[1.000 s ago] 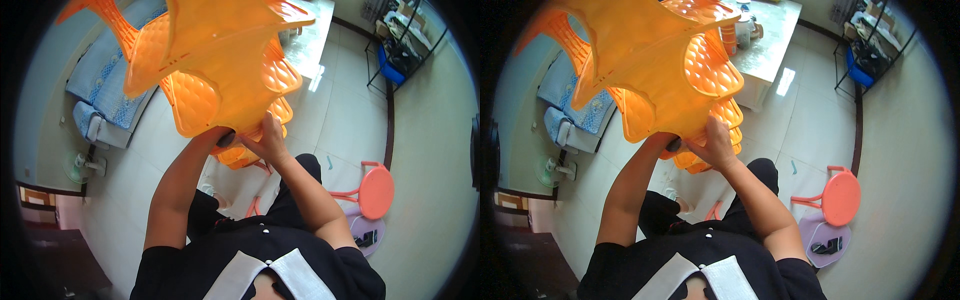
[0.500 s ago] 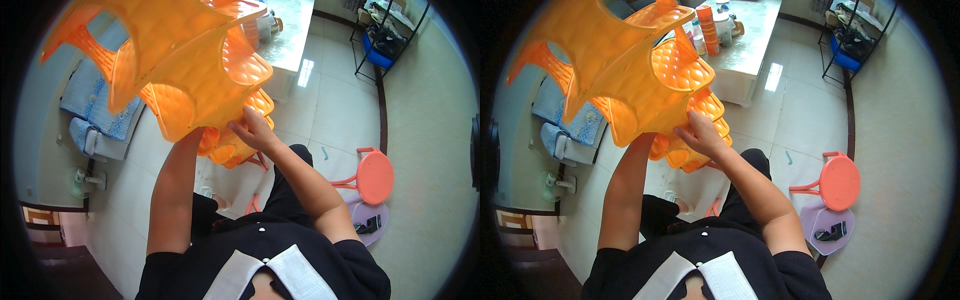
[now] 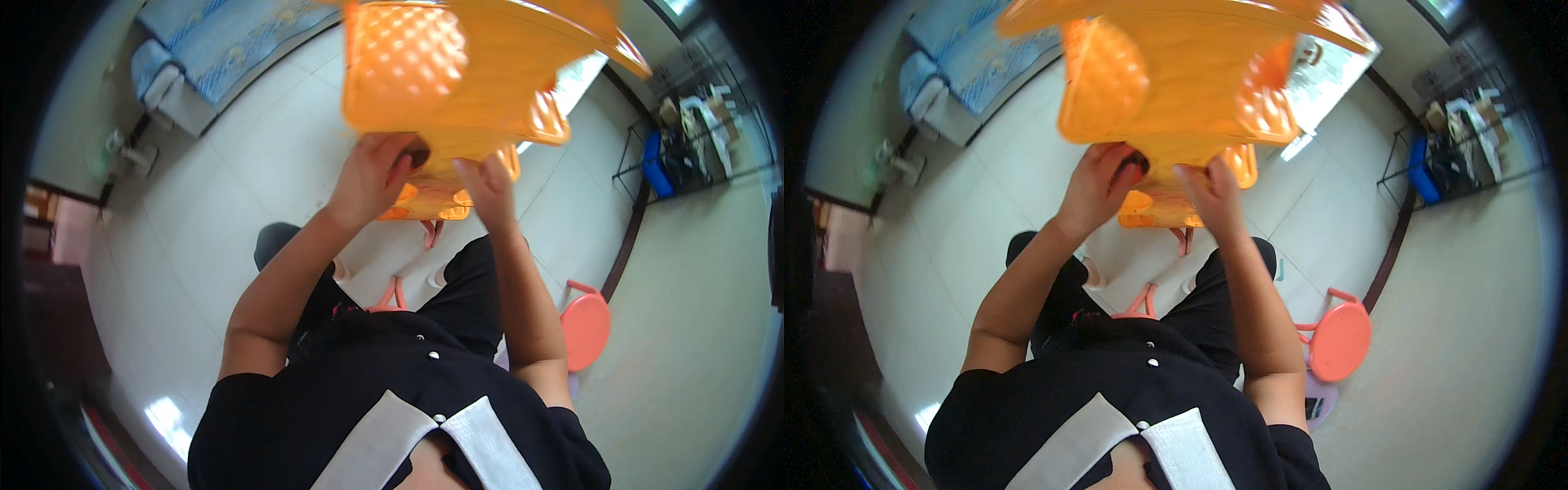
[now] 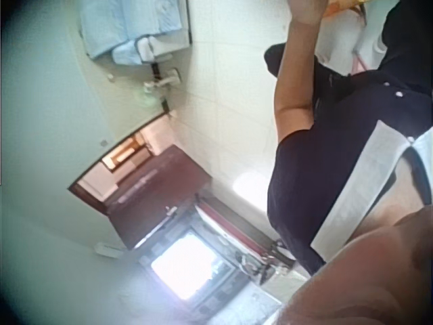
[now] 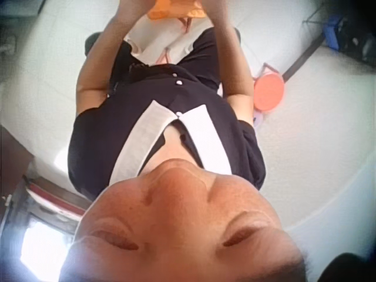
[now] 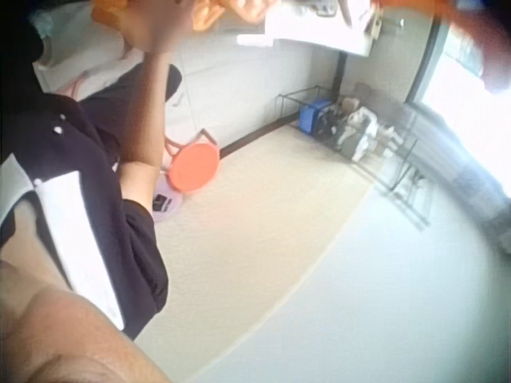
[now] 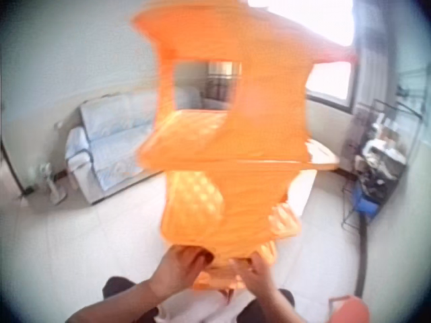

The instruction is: The person rinses a blue cloth under a faucet in a kitchen sink, wrings it out, and then wipes down the surfaces of a multi-tiered orange plastic shelf by hand.

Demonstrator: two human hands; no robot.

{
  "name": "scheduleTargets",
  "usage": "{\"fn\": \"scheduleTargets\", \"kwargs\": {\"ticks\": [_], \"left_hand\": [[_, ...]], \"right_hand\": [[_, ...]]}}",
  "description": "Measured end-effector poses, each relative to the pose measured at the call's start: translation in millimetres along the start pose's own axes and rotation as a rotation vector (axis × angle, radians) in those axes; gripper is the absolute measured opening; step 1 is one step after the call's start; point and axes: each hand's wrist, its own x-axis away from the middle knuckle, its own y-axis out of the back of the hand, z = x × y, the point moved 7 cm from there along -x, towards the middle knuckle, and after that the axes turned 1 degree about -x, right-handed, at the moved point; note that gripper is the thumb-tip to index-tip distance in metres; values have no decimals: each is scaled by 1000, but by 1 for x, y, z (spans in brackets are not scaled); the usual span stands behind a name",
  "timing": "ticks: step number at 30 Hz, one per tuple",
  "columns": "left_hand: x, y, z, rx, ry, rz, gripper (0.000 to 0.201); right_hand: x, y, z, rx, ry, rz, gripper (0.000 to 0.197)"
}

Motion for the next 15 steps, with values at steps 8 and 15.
{"fn": "scheduleTargets", "kwargs": {"ticks": [8, 15], "left_hand": [[25, -12, -13, 10, -165, -366, 32], [22, -15, -14, 43, -129, -492, 23]], "right_hand": [[-44, 30, 39, -762, -239, 165, 33], [-94, -40, 39, 319, 163, 556, 34]]}}
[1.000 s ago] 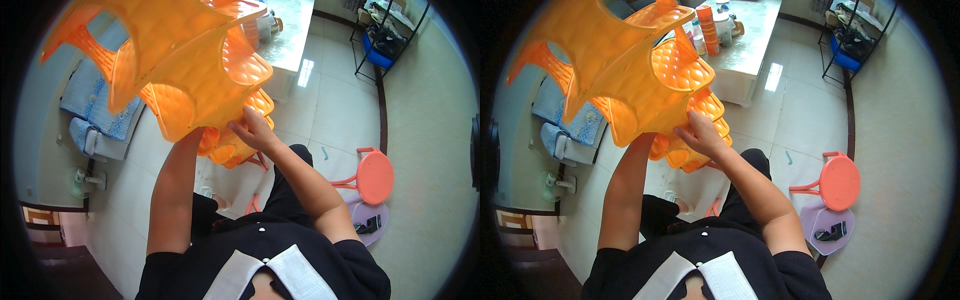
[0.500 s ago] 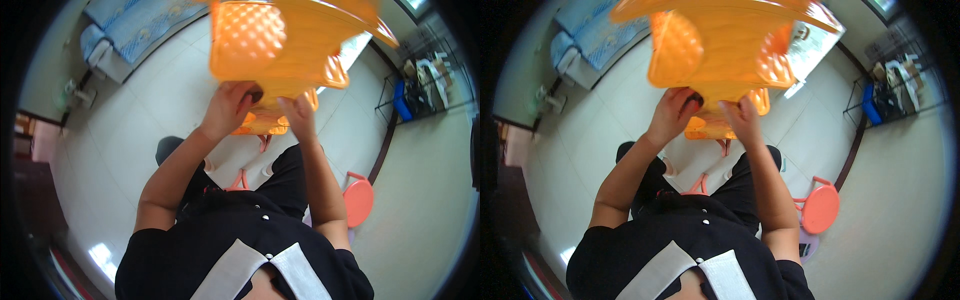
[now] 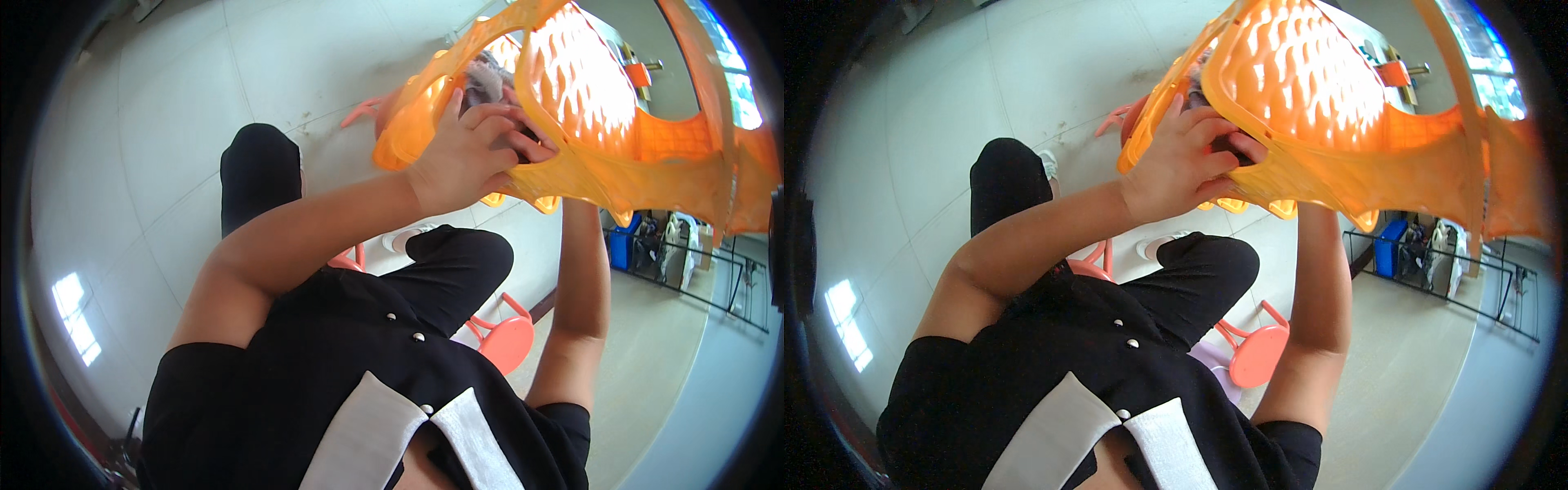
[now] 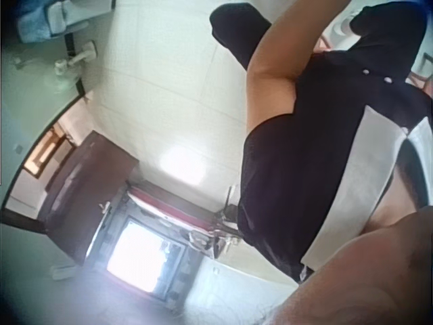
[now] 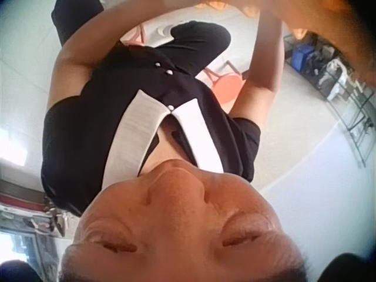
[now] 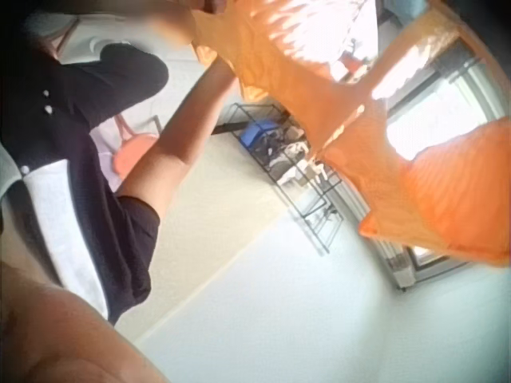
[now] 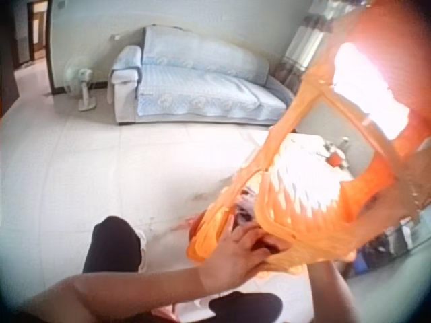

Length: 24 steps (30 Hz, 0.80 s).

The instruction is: The person rinses a blue cloth under a faucet in a kitchen sink, wrings it out, and then wipes down the surfaces of a multi-tiered orange plastic shelf by hand.

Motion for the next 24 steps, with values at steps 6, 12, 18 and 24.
{"fn": "scheduleTargets", "kwargs": {"ticks": [6, 12, 18, 24], "left_hand": [[4, -7, 0, -3, 12, 103, 21], [8, -17, 7, 26, -108, 98, 22], [5, -22, 5, -41, -119, 19, 16], [12, -20, 9, -93, -91, 82, 18]], "right_hand": [[-16, -41, 17, 398, 255, 424, 35], [-27, -58, 15, 402, 336, 565, 35], [-39, -53, 8, 477, 363, 502, 35], [-48, -56, -5, 515, 368, 370, 34]]}}
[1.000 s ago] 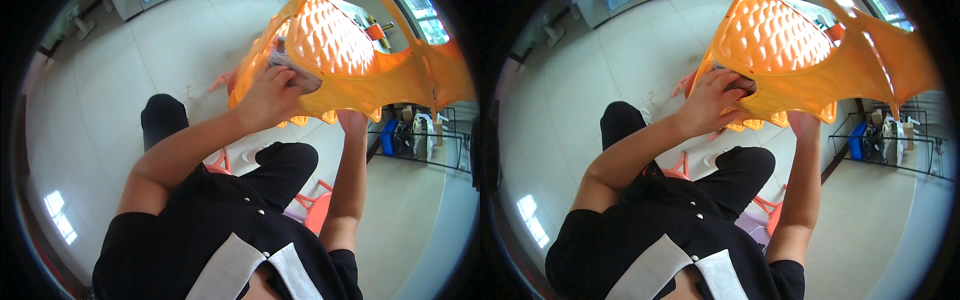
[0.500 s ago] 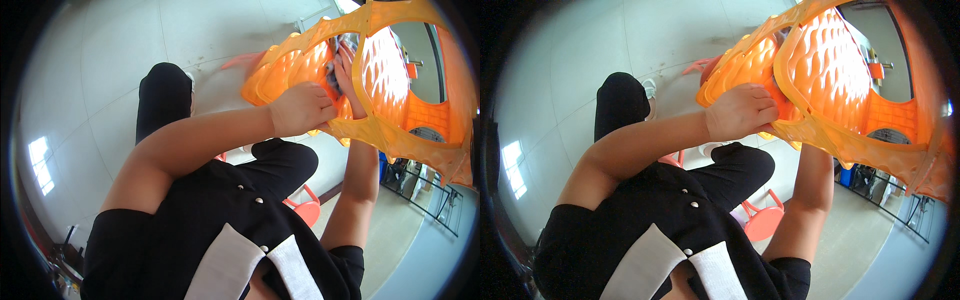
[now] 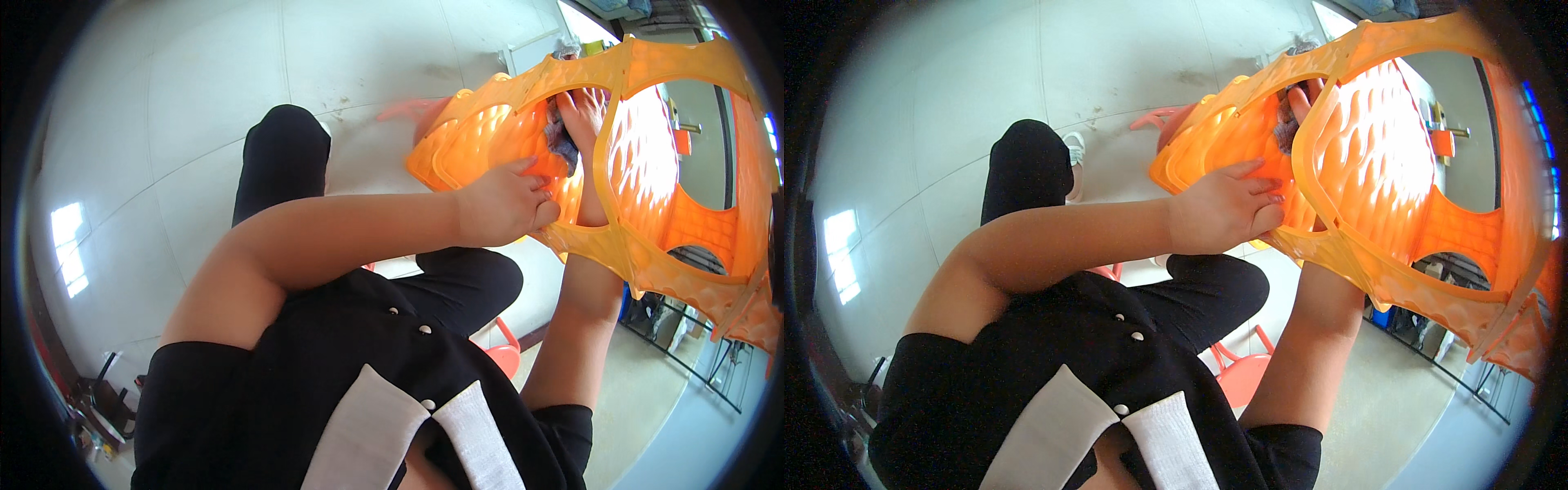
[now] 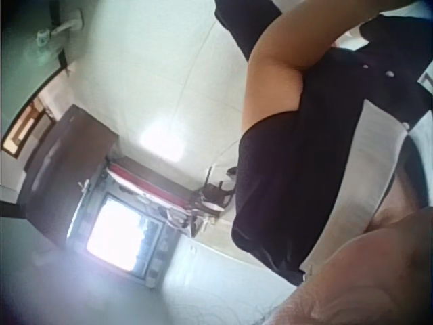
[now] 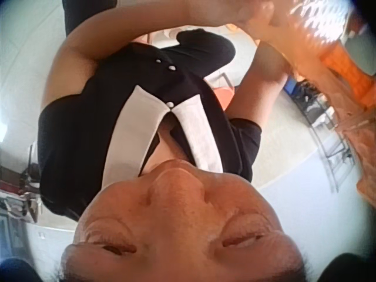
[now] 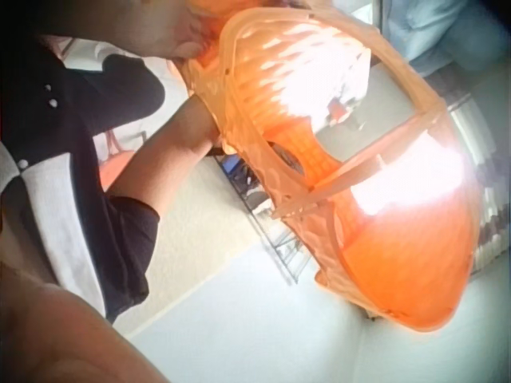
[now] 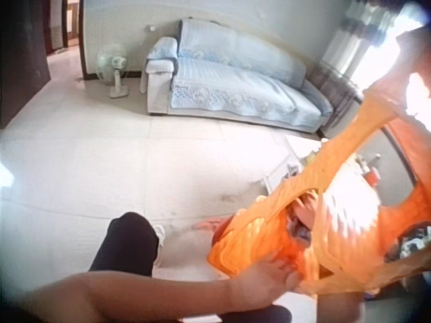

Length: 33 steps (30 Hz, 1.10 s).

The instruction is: The person rinses a blue cloth under a faucet in a kitchen sink, wrings it out, and then wipes down the surfaces of a multi-tiered orange plastic shelf by hand.

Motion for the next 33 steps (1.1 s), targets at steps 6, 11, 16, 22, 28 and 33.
{"fn": "scheduleTargets", "kwargs": {"ticks": [6, 11, 16, 22, 28, 33], "left_hand": [[-6, 3, -3, 35, -70, 94, 20], [-3, -8, -8, -135, -17, 51, 18], [-4, -7, -10, -138, -51, 70, 14], [1, -7, -9, -175, -28, 50, 12], [-2, -10, -8, -174, -23, 84, 12], [-2, -7, -7, -156, -34, 113, 12]], "right_hand": [[4, 9, -8, 101, -100, -87, 34], [17, -8, -20, 33, 39, -18, 28], [3, 2, -16, 43, -2, -35, 26], [0, 2, -12, 37, 5, -44, 24], [-8, 5, -21, 23, 10, -12, 23], [-12, 5, -27, 24, 10, 8, 22]]}}
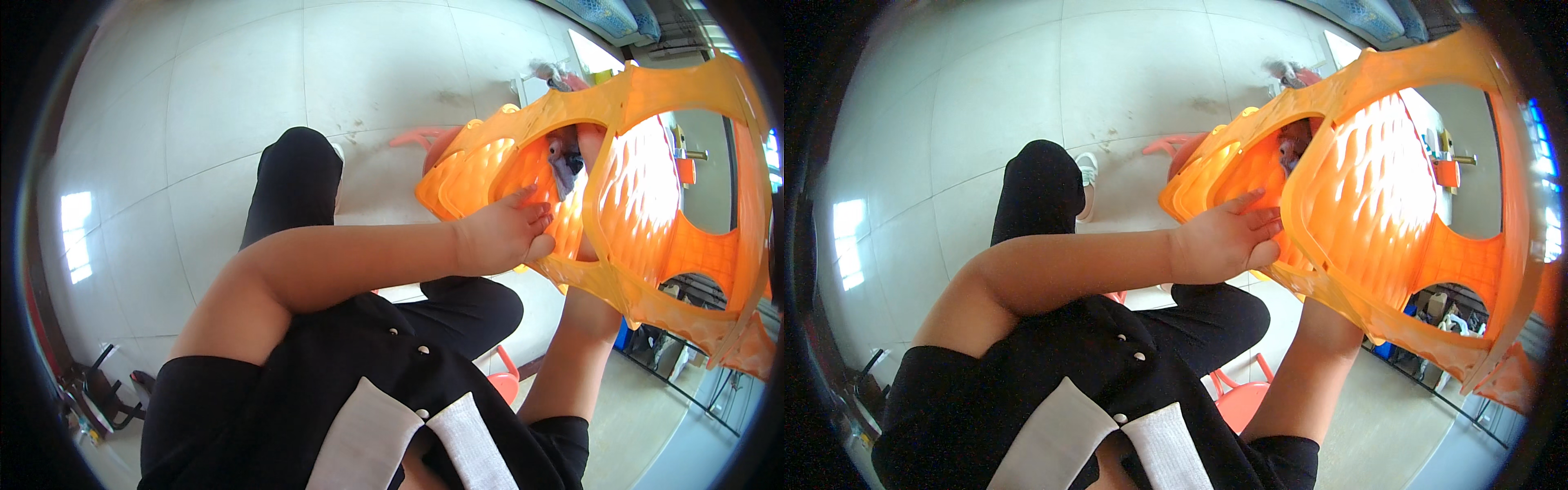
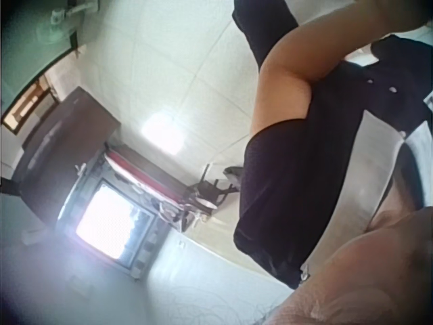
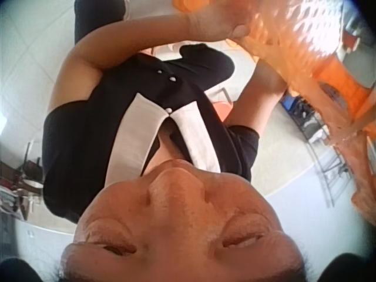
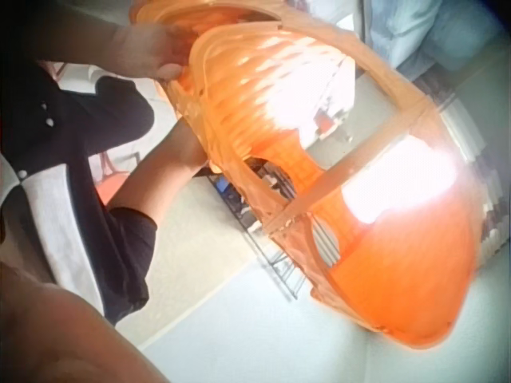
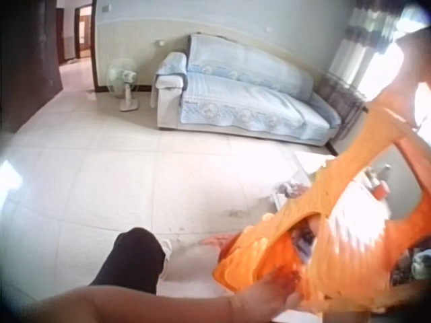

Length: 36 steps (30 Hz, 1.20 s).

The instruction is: The person rinses a blue cloth under a faucet in a kitchen sink, wrings it out, and then wipes down the surfaces of a multi-tiered orange plastic shelf by hand.

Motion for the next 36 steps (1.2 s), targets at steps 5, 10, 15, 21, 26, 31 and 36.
{"fn": "scheduleTargets", "kwargs": {"ticks": [5, 10, 15, 21, 26, 31, 36], "left_hand": [[0, 1, 2, -46, 34, -29, 12], [2, -8, -1, -47, 46, 16, 11], [3, -8, -3, -71, 49, -15, 13], [-4, -4, -2, 3, 34, 64, 31], [-19, 7, 4, 113, 182, 169, 44], [-13, 5, -13, 20, 60, 65, 42], [-4, -7, 4, -75, 104, 165, 37]], "right_hand": [[-20, -2, -7, -6, 9, -8, 22], [-5, 1, -7, 13, -25, -3, 22], [11, 7, -6, 23, -70, -26, 22], [49, 22, 0, 41, -206, -223, 23], [89, 20, 1, -77, -415, -585, 25], [169, 6, 15, -155, -702, -886, 27], [189, 5, 82, 489, -997, -485, 18]]}}
